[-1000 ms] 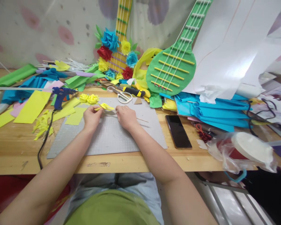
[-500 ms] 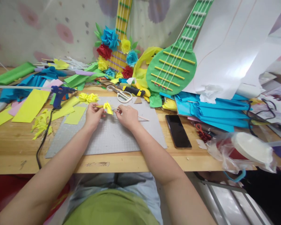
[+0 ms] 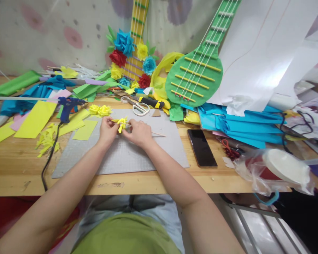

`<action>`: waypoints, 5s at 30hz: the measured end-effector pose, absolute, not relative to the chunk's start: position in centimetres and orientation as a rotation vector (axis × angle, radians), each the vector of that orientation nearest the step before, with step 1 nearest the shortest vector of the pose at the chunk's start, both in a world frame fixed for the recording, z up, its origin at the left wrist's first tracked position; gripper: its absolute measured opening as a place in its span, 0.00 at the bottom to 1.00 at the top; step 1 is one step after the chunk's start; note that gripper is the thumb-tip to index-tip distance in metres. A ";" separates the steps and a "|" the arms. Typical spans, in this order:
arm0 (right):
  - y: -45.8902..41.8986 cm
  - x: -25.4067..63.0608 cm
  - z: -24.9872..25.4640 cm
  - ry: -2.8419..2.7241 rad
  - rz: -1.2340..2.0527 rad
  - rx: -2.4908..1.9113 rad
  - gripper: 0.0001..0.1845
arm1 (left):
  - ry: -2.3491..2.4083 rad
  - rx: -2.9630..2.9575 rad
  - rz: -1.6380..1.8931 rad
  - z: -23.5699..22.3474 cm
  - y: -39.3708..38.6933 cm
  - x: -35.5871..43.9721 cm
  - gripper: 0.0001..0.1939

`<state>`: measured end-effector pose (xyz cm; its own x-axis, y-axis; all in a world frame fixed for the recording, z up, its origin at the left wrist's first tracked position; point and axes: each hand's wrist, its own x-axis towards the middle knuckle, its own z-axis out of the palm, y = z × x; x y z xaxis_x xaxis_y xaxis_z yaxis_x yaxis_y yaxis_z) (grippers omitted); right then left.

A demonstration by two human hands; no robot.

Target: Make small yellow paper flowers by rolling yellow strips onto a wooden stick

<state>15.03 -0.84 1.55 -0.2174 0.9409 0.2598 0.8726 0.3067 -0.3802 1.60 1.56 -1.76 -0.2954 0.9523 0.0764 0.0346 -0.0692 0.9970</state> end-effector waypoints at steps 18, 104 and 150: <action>-0.1 15.0 0.7 -2.079 0.199 -1.677 0.20 | 1.321 1.156 1.477 -2.1 1.3 2.3 0.17; -0.6 15.6 1.4 -2.055 0.455 -1.340 0.16 | 1.956 1.896 1.098 -0.4 -0.8 2.6 0.22; 0.6 15.9 0.0 -2.003 0.408 -1.389 0.16 | 1.808 1.835 1.248 0.1 -0.6 2.8 0.19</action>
<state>15.86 0.63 0.01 -0.2206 0.9149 0.3381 0.7100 0.3883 -0.5875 2.80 -0.62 0.05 -0.1552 0.9142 0.3743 0.6739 -0.1790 0.7168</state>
